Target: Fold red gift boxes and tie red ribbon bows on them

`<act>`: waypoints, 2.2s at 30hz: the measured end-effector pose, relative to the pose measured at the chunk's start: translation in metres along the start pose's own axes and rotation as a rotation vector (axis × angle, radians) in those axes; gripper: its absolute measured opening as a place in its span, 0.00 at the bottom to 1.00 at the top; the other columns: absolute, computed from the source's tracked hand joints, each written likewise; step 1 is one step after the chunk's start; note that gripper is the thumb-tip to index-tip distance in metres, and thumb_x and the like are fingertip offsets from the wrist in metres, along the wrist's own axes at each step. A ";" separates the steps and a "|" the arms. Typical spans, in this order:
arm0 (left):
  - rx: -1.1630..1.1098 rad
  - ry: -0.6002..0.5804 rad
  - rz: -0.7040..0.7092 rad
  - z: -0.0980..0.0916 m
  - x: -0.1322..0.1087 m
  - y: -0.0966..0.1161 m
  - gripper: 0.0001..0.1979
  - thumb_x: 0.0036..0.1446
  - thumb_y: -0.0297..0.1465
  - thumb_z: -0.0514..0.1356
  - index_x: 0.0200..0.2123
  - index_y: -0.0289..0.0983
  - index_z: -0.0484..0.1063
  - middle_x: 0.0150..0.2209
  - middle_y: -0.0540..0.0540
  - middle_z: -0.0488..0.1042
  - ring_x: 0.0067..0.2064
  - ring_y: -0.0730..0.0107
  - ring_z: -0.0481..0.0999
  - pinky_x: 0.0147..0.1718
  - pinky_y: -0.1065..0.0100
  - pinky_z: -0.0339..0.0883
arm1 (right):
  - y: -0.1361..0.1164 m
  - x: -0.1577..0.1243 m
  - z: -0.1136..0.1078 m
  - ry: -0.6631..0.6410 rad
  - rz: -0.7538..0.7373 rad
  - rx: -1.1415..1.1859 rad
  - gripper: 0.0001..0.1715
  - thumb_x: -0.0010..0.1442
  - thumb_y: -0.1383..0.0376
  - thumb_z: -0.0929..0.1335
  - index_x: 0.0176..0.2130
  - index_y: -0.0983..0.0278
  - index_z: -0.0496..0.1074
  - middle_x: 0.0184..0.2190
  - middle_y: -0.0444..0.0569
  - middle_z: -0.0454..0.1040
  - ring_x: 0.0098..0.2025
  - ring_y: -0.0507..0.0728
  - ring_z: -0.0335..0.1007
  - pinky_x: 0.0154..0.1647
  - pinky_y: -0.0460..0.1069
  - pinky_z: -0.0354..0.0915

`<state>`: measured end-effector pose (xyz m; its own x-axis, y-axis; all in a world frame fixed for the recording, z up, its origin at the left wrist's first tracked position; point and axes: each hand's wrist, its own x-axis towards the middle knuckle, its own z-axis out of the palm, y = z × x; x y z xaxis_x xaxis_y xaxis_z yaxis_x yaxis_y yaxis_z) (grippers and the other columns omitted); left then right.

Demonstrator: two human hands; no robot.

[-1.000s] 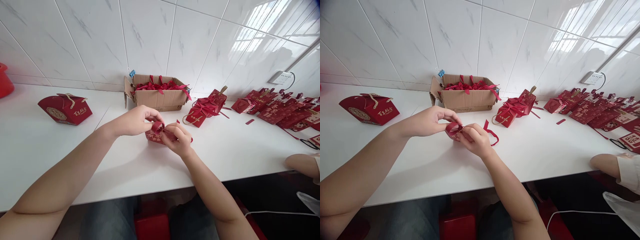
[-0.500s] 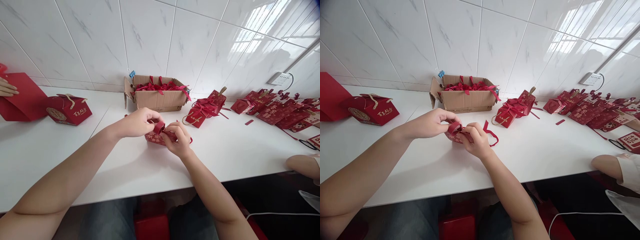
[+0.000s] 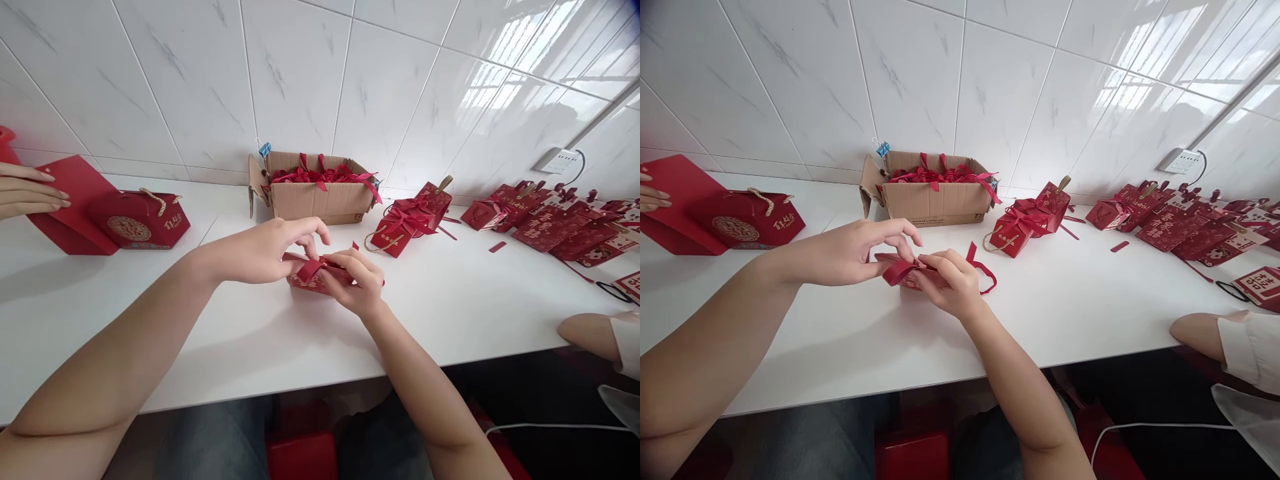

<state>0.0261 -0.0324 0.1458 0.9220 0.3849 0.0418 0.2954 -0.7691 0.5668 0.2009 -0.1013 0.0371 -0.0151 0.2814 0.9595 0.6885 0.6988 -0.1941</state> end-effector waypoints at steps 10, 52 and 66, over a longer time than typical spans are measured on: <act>0.083 0.063 -0.054 0.004 -0.004 -0.001 0.21 0.51 0.25 0.53 0.49 0.44 0.63 0.39 0.51 0.79 0.40 0.65 0.78 0.32 0.71 0.65 | -0.001 0.000 -0.001 -0.059 0.058 0.055 0.13 0.58 0.65 0.70 0.44 0.59 0.76 0.29 0.46 0.73 0.27 0.51 0.69 0.27 0.47 0.69; -0.041 0.189 0.080 0.011 0.005 -0.001 0.11 0.54 0.31 0.58 0.37 0.46 0.80 0.37 0.51 0.80 0.39 0.64 0.78 0.37 0.68 0.73 | 0.003 0.001 -0.009 0.023 -0.112 -0.073 0.19 0.59 0.70 0.68 0.46 0.49 0.74 0.30 0.45 0.67 0.28 0.51 0.67 0.24 0.48 0.68; -0.036 0.169 0.134 0.016 0.022 -0.016 0.12 0.59 0.34 0.55 0.38 0.42 0.79 0.46 0.47 0.76 0.45 0.64 0.75 0.43 0.65 0.70 | 0.008 0.002 -0.010 0.049 -0.087 -0.124 0.17 0.58 0.71 0.69 0.45 0.54 0.75 0.29 0.44 0.67 0.26 0.50 0.66 0.24 0.47 0.67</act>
<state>0.0453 -0.0196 0.1244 0.8963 0.3632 0.2545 0.1614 -0.8016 0.5757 0.2139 -0.1016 0.0391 -0.0453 0.1888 0.9810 0.7704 0.6317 -0.0860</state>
